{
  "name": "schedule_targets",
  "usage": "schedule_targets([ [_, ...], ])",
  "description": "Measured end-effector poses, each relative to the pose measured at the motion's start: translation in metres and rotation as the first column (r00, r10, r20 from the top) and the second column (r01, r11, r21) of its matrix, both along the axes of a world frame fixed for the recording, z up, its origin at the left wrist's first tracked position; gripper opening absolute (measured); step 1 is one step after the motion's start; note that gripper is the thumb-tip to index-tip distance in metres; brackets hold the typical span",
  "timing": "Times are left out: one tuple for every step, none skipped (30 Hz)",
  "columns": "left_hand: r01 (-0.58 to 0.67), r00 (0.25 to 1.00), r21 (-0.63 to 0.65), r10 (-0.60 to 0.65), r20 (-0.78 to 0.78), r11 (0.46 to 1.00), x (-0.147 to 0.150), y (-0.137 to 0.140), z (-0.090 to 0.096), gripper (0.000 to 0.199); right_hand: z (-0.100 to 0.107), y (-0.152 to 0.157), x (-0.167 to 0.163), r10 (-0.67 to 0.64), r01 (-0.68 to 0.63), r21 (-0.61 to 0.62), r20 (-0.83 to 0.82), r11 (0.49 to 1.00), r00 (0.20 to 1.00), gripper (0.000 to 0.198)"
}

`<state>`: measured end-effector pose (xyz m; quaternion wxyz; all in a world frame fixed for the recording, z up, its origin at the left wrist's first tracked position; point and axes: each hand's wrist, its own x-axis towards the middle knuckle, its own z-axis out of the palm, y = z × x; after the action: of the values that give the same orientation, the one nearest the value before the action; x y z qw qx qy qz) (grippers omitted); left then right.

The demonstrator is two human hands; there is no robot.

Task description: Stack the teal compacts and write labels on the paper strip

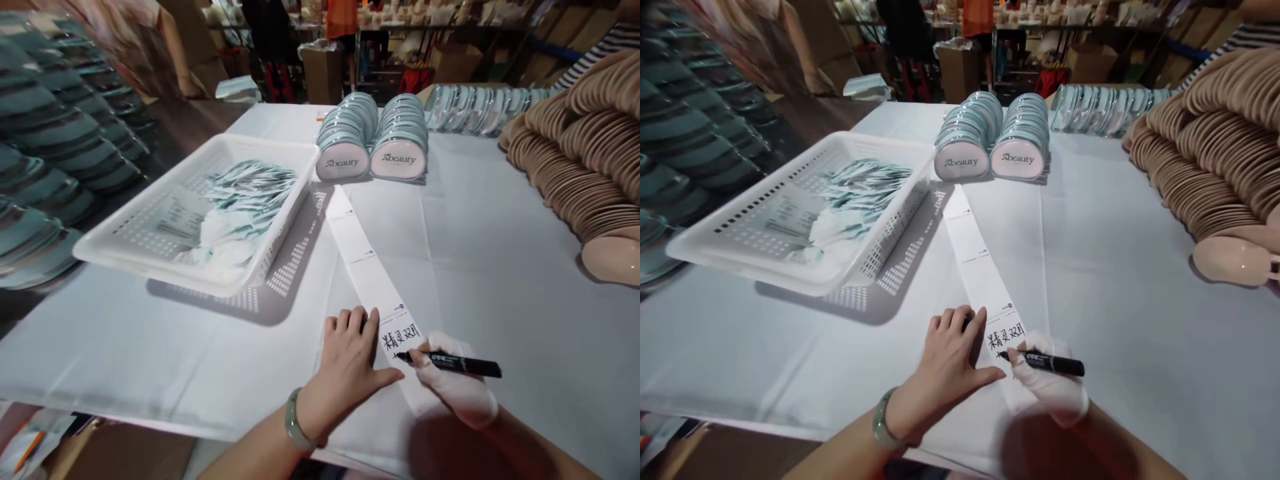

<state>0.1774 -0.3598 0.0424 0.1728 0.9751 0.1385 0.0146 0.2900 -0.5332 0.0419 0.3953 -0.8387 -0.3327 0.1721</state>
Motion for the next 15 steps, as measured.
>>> schedule_targets([
  [-0.002,1.000,0.005,0.002,0.000,1.000,-0.0001,-0.0001,0.0001,0.103,0.0001,0.0005,-0.0002,-0.007,0.007,-0.002,-0.010,1.000,1.000,0.037],
  [-0.003,1.000,0.009,0.003,0.001,1.000,-0.0001,-0.0002,0.0001,0.103,0.0000,0.0010,-0.0005,-0.013,0.013,0.000,-0.019,1.000,1.000,0.036],
  [-0.002,1.000,0.011,0.002,0.002,1.000,-0.0002,-0.0002,0.0000,0.103,0.0000,0.0016,-0.0007,-0.020,0.020,0.004,-0.018,1.000,1.000,0.035],
  [0.000,1.000,0.011,0.000,0.004,1.000,-0.0003,-0.0001,-0.0001,0.103,0.0002,0.0021,-0.0010,-0.025,0.025,0.010,-0.010,1.000,1.000,0.034],
  [0.003,1.000,0.011,-0.003,0.006,1.000,-0.0004,0.0000,-0.0003,0.103,0.0008,0.0027,-0.0012,-0.028,0.028,0.018,-0.001,0.999,1.000,0.032],
  [0.004,1.000,0.011,-0.004,0.008,1.000,-0.0005,0.0001,-0.0006,0.104,0.0016,0.0032,-0.0013,-0.022,0.022,0.026,-0.004,0.999,1.000,0.031],
  [0.004,1.000,0.010,-0.004,0.009,1.000,-0.0005,0.0001,-0.0008,0.103,0.0028,0.0037,-0.0014,-0.007,0.007,0.031,-0.023,1.000,1.000,0.031],
  [0.003,1.000,0.010,-0.003,0.008,1.000,-0.0006,0.0002,-0.0009,0.103,0.0041,0.0042,-0.0014,0.012,-0.011,0.034,-0.048,0.999,0.999,0.031],
  [0.001,1.000,0.010,-0.001,0.007,1.000,-0.0006,0.0003,-0.0010,0.103,0.0053,0.0046,-0.0013,0.030,-0.028,0.032,-0.062,0.999,0.998,0.032],
  [0.000,1.000,0.010,0.000,0.006,1.000,-0.0005,0.0004,-0.0010,0.103,0.0064,0.0050,-0.0011,0.041,-0.039,0.026,-0.055,0.999,0.998,0.032],
  [-0.001,1.000,0.010,0.001,0.005,1.000,-0.0005,0.0004,-0.0010,0.103,0.0072,0.0053,-0.0009,0.043,-0.042,0.020,-0.030,0.999,0.999,0.033],
  [-0.002,1.000,0.009,0.002,0.004,1.000,-0.0004,0.0005,-0.0008,0.104,0.0076,0.0055,-0.0007,0.041,-0.041,0.016,0.008,0.999,0.999,0.033],
  [-0.002,1.000,0.007,0.002,0.003,1.000,-0.0003,0.0006,-0.0006,0.104,0.0076,0.0056,-0.0005,0.040,-0.040,0.009,0.044,0.999,0.998,0.034],
  [-0.001,1.000,0.005,0.001,0.000,1.000,-0.0002,0.0007,-0.0003,0.105,0.0073,0.0056,-0.0004,0.043,-0.044,0.004,0.066,0.999,0.997,0.034],
  [0.001,1.000,0.001,-0.001,-0.003,1.000,-0.0001,0.0008,-0.0001,0.106,0.0069,0.0055,-0.0004,0.050,-0.050,-0.001,0.068,0.999,0.996,0.034],
])
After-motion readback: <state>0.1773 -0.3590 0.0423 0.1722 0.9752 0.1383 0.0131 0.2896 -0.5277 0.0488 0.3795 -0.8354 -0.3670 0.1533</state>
